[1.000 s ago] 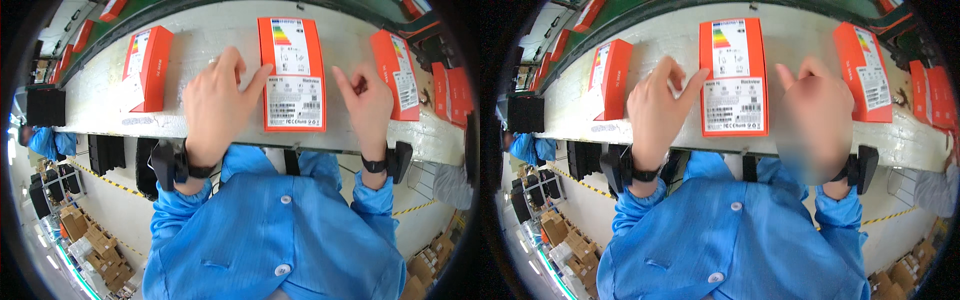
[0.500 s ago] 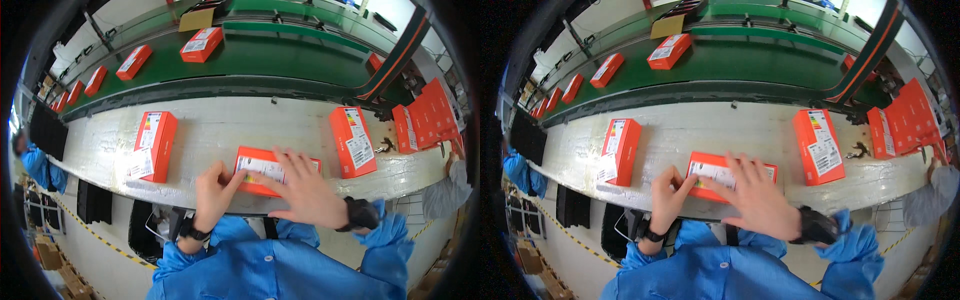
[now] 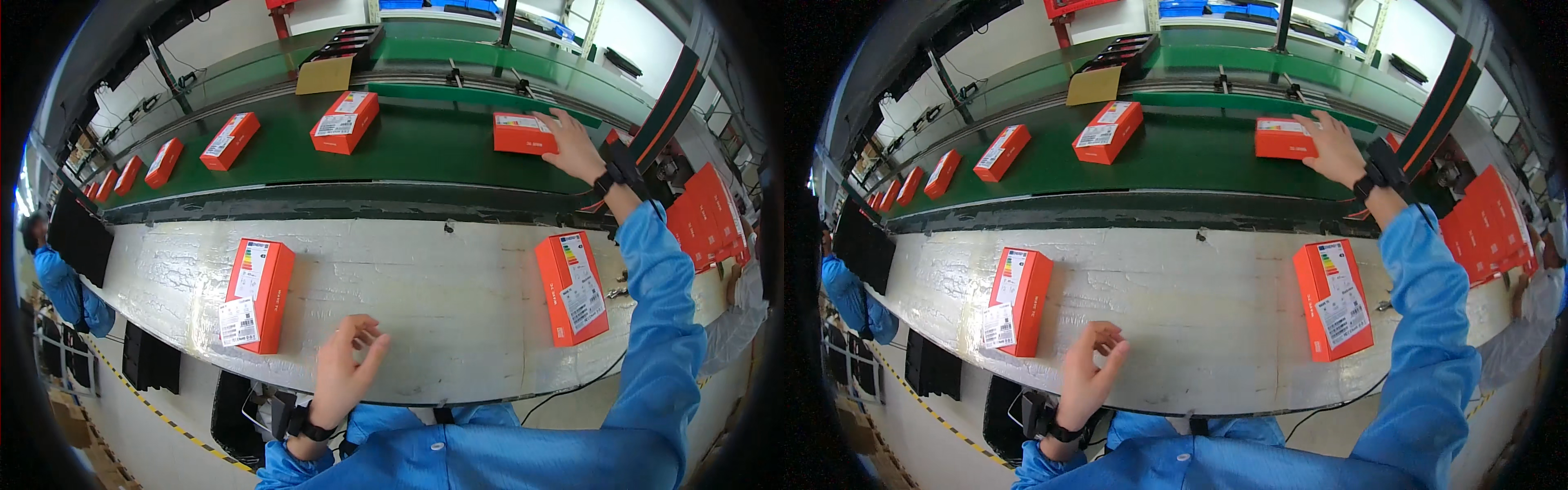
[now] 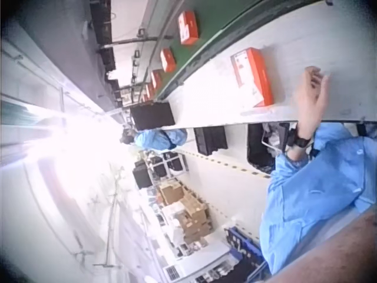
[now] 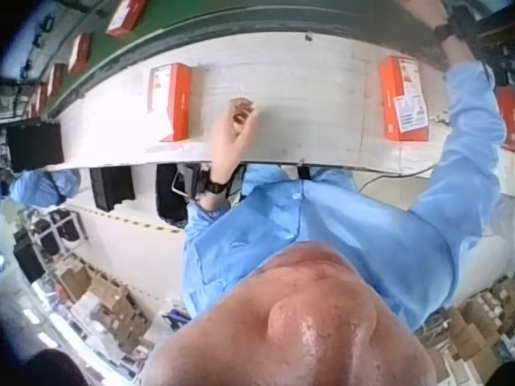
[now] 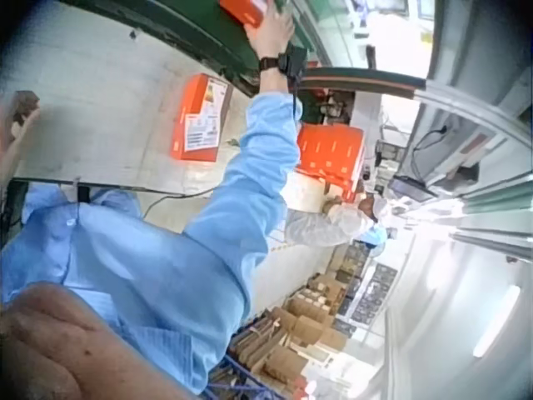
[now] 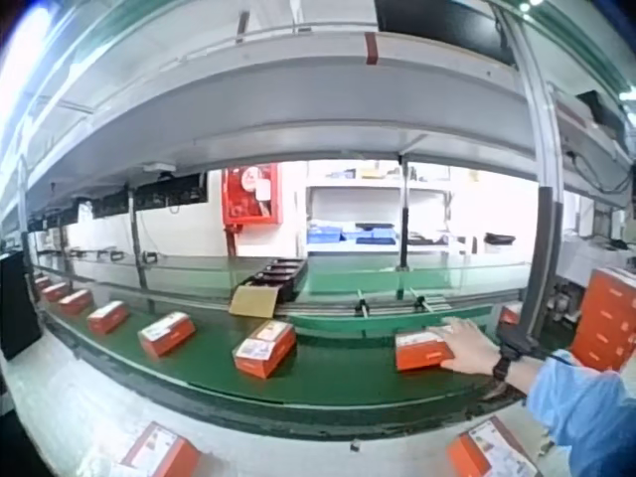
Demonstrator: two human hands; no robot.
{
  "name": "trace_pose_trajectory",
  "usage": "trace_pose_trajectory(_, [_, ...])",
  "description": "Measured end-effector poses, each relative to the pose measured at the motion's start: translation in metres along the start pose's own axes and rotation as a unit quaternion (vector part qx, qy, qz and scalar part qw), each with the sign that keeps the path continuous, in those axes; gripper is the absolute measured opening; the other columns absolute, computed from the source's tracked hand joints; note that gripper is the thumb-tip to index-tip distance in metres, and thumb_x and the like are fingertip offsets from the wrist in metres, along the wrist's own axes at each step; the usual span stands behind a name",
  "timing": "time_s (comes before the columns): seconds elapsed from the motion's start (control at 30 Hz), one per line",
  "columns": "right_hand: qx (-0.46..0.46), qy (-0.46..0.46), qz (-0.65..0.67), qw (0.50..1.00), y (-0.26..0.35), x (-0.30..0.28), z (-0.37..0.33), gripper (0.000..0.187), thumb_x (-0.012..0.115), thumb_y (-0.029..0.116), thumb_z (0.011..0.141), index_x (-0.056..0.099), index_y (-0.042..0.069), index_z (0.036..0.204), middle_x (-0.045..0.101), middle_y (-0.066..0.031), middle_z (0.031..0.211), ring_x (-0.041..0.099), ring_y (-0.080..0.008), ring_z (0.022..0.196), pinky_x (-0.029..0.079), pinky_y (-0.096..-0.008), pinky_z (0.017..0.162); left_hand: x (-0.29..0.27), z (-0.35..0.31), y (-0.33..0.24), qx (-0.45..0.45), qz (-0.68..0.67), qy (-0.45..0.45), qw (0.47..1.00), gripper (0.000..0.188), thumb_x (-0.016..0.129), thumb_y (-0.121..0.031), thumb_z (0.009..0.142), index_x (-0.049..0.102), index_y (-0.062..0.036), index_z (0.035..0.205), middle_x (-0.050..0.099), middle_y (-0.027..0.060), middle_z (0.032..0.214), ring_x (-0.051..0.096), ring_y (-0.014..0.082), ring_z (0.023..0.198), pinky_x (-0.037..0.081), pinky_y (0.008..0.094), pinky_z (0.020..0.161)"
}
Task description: Applying stickers and energy labels to red product boxes on a conveyor belt.
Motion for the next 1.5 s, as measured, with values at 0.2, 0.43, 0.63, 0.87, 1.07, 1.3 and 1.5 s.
trace_pose_trajectory(0.2, [0.16, -0.029, 0.363, 0.918, -0.037, -0.009, -0.142, 0.02, 0.071, 0.019, 0.096, 0.061, 0.003, 0.103, 0.062, -0.0057, 0.087, 0.062, -0.0083, 0.078, 0.049, -0.025, 0.068, 0.066, 0.018, -0.035, 0.06, 0.004, 0.14, 0.988, 0.039, 0.07, -0.022, 0.094, 0.06, -0.0019, 0.126, 0.067, 0.0144, 0.108, 0.065, 0.0314, 0.099, 0.053, 0.0385, 0.084])
trace_pose_trajectory(0.43, [0.281, 0.061, 0.531, 0.797, 0.014, 0.007, -0.284, 0.025, 0.075, 0.014, 0.092, 0.051, 0.007, 0.096, 0.051, 0.0028, 0.085, 0.05, -0.0036, 0.076, 0.043, -0.0218, 0.066, 0.15, 0.011, -0.063, 0.142, 0.007, 0.237, 0.961, 0.061, 0.067, -0.032, 0.096, 0.045, 0.0011, 0.143, 0.056, 0.023, 0.131, 0.056, 0.041, 0.12, 0.047, 0.044, 0.1])
trace_pose_trajectory(0.63, [0.327, 0.036, 0.63, 0.703, 0.083, 0.023, -0.27, 0.026, 0.068, 0.024, 0.099, 0.055, 0.004, 0.109, 0.059, 0.0016, 0.091, 0.055, -0.005, 0.082, 0.047, -0.0232, 0.07, 0.199, 0.029, -0.074, 0.069, -0.204, 0.188, 0.958, 0.064, 0.059, -0.026, 0.103, 0.033, 0.0077, 0.15, 0.049, 0.0272, 0.138, 0.051, 0.0368, 0.129, 0.039, 0.0404, 0.111])
trace_pose_trajectory(0.87, [0.227, 0.123, 0.784, 0.565, 0.189, 0.016, -0.279, 0.015, 0.066, 0.02, 0.1, 0.063, 0.005, 0.104, 0.068, 0.0002, 0.095, 0.06, -0.0033, 0.079, 0.048, -0.0208, 0.067, 0.075, -0.02, -0.061, 0.081, -0.007, -0.009, 0.997, 0.057, 0.067, -0.01, 0.096, 0.04, 0.0052, 0.144, 0.052, 0.0192, 0.137, 0.057, 0.0221, 0.123, 0.047, 0.0373, 0.102])
trace_pose_trajectory(1.07, [0.163, 0.151, 0.843, 0.491, 0.221, -0.033, -0.255, 0.018, 0.072, 0.01, 0.094, 0.061, 0.004, 0.106, 0.07, -0.0056, 0.096, 0.065, -0.0074, 0.078, 0.055, -0.0219, 0.059, 0.084, -0.021, -0.077, -0.109, -0.341, 0.189, 0.914, 0.037, 0.08, -0.011, 0.088, 0.062, 0.0013, 0.118, 0.071, 0.0103, 0.109, 0.069, 0.0132, 0.097, 0.057, 0.0284, 0.083])
trace_pose_trajectory(1.3, [0.153, 0.199, 0.835, 0.489, 0.207, -0.04, -0.259, 0.019, 0.064, 0.016, 0.098, 0.066, -0.002, 0.106, 0.073, -0.0116, 0.092, 0.074, -0.0168, 0.079, 0.06, -0.025, 0.068, 0.081, -0.025, -0.069, -0.118, -0.31, 0.182, 0.926, 0.031, 0.08, -0.01, 0.088, 0.065, 0.002, 0.112, 0.075, 0.0102, 0.102, 0.071, 0.0125, 0.091, 0.058, 0.0277, 0.079])
trace_pose_trajectory(1.5, [0.146, 0.211, 0.823, 0.507, 0.209, -0.034, -0.261, 0.022, 0.064, 0.015, 0.098, 0.067, -0.004, 0.109, 0.074, -0.013, 0.092, 0.074, -0.017, 0.079, 0.061, -0.0258, 0.068, 0.08, -0.026, -0.061, -0.115, -0.32, 0.173, 0.924, 0.032, 0.08, -0.01, 0.088, 0.065, 0.0019, 0.114, 0.075, 0.011, 0.104, 0.071, 0.0126, 0.091, 0.058, 0.0274, 0.079])
Point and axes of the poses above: each hand's wrist, its own z-axis towards the middle knuckle, its own x-axis out of the palm, y = z × x, the point moved 9 cm from there along z, towards the middle knuckle
